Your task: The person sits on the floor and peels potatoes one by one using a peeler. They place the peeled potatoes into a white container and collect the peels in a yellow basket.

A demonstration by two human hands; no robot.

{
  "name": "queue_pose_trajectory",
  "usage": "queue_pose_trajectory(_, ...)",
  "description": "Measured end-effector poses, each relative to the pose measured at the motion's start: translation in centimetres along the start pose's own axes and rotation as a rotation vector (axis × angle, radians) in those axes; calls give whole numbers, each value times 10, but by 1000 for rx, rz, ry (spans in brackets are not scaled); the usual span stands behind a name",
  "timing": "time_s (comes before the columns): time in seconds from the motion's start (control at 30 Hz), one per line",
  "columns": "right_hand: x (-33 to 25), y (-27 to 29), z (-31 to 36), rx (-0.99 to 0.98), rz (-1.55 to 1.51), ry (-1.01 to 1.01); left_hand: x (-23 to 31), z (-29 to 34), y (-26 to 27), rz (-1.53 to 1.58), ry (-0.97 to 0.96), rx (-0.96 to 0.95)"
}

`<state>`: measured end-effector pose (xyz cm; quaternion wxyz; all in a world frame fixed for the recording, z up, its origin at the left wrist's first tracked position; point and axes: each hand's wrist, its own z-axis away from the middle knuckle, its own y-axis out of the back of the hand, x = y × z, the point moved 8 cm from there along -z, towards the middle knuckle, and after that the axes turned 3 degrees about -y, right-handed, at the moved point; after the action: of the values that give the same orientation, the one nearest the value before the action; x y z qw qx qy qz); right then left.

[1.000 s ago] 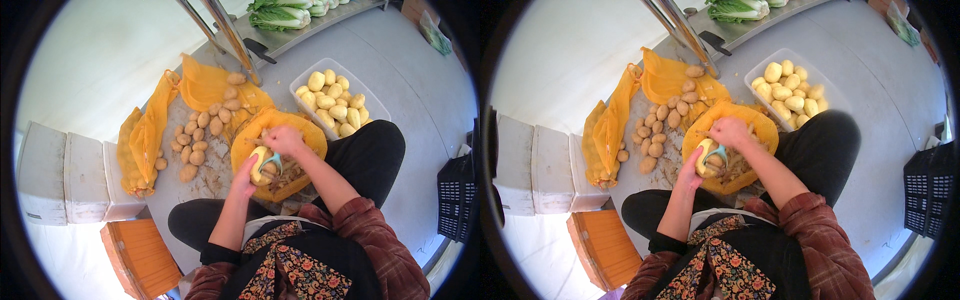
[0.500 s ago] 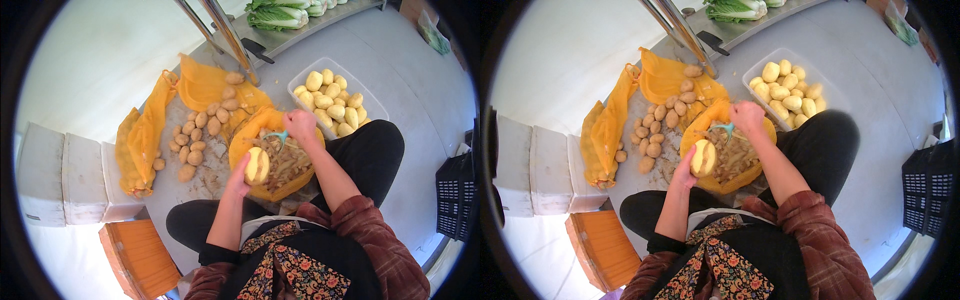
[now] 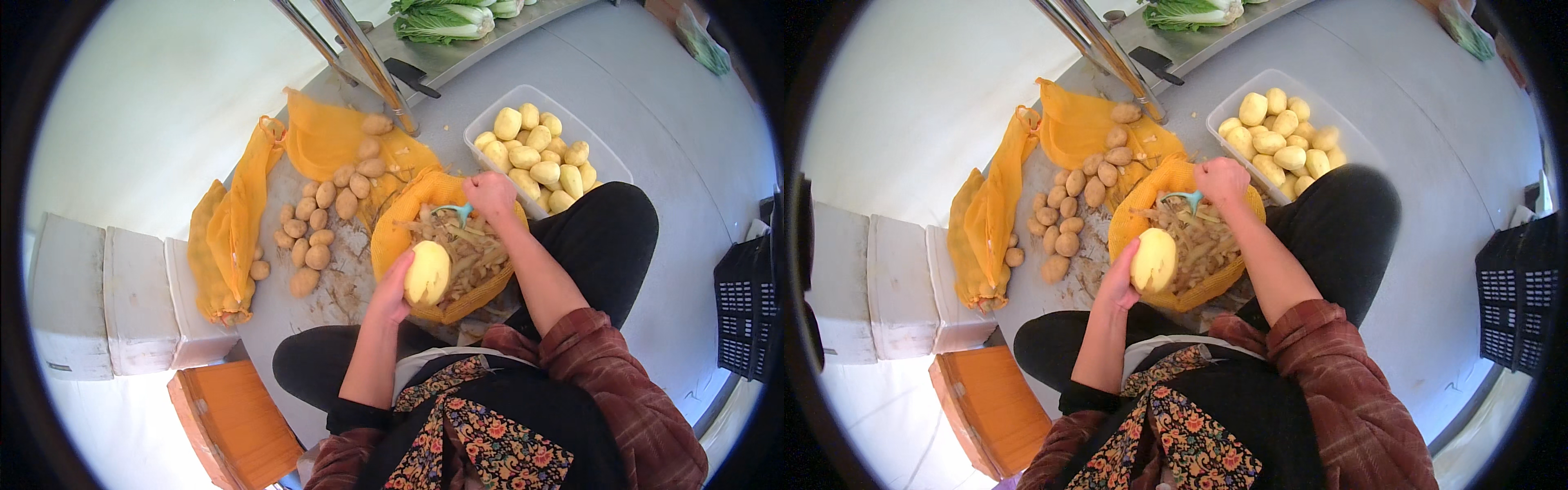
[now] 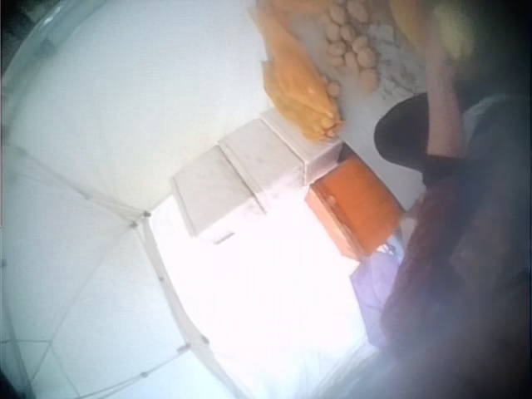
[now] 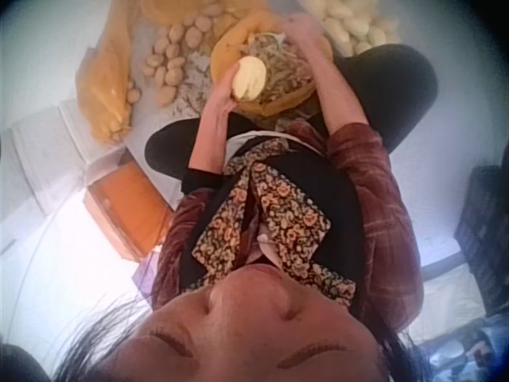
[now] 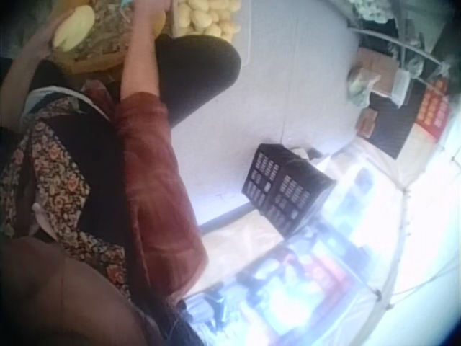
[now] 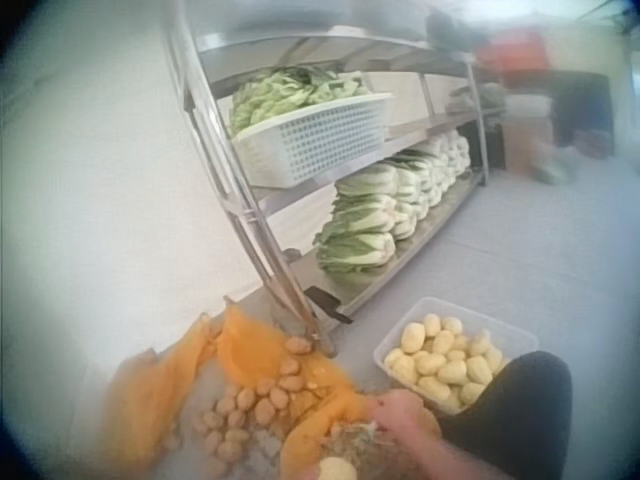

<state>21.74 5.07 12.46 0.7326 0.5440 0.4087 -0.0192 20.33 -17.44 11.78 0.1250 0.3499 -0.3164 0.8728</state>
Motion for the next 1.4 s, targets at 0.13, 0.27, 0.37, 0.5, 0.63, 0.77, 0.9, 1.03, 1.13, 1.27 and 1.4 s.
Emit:
queue_pose_trajectory(0.13, -23, 5, 14, 29, -96, 244, -1, -2, 6, 106, 48, 84)
queue_pose_trajectory(0.27, -66, -6, 52, -109, -69, 513, -1, -7, 12, 140, 22, 137)
queue_pose_trajectory(0.37, -75, -19, 59, -212, -7, 515, -1, -7, 14, 68, -4, 158)
queue_pose_trajectory(0.5, -31, -5, 18, -94, 135, 175, 1, -2, 9, -83, -28, 104)
queue_pose_trajectory(0.63, -11, 2, 6, -69, -70, 106, -1, 1, 7, 61, 27, 115)
queue_pose_trajectory(0.77, -56, -10, 43, -143, -54, 509, -1, -1, 9, 136, 44, 124)
queue_pose_trajectory(0.9, -84, -16, 71, -165, -72, 677, -7, -6, 13, 87, 41, 158)
queue_pose_trajectory(1.03, -66, -27, 56, -301, 5, 469, -7, -7, 14, -51, 4, 114)
queue_pose_trajectory(1.13, -38, -26, 30, -284, 27, 243, -3, -5, 12, -62, -31, 88)
queue_pose_trajectory(1.27, -10, -6, 9, -71, 49, 77, 1, -2, 7, 52, -23, 44)
queue_pose_trajectory(1.4, 1, 4, 3, -81, -18, -38, 13, 8, 5, 161, -185, 9)
